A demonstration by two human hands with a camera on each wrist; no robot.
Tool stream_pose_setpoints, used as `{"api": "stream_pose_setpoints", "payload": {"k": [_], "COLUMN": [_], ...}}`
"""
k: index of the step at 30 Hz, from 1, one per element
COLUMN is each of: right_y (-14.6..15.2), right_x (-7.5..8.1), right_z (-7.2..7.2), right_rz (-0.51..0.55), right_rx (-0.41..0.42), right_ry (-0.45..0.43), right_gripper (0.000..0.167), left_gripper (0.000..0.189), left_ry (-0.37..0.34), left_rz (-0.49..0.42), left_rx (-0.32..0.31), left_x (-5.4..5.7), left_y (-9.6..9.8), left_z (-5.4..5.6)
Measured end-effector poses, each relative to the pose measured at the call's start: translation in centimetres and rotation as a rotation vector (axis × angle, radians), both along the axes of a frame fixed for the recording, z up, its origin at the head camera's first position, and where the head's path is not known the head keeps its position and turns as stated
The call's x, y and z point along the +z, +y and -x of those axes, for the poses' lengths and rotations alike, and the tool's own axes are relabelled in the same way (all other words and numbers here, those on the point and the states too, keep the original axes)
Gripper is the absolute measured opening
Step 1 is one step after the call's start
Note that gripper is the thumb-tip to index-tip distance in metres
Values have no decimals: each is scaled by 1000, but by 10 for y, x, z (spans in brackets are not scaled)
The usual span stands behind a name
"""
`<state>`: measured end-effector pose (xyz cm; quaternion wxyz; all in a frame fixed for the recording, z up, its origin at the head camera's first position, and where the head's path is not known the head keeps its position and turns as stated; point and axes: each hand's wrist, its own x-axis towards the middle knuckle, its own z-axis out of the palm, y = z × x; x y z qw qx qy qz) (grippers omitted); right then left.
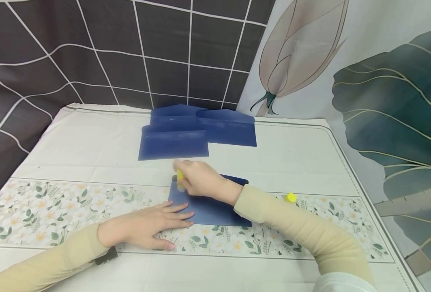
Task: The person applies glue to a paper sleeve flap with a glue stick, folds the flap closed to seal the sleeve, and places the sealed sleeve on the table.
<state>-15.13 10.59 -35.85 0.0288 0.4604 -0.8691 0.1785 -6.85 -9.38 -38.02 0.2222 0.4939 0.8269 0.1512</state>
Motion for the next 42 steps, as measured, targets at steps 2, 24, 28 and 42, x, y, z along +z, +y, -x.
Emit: {"api": "stream_pose_setpoints", "payload": {"k": [2, 24, 28, 42], "right_y": [3, 54, 66, 112], "right_x": [0, 4, 4, 4], "right_z": [-1, -21, -25, -40], "right_rz": [2, -9, -13, -46], "right_rx": [-11, -105, -146, -299], "right_ry": [1, 99, 92, 75], "right_gripper": [22, 23, 25, 30], "left_gripper": [60, 61, 61, 61], "left_ry": [-4, -12, -12, 16], "left_rz": [-1, -20, -21, -16], "left_rx": [0, 5, 4, -1], "left_x": [0, -4, -4, -1], "left_y": [0, 0, 0, 0], "left_z": [0, 1, 1, 0]}}
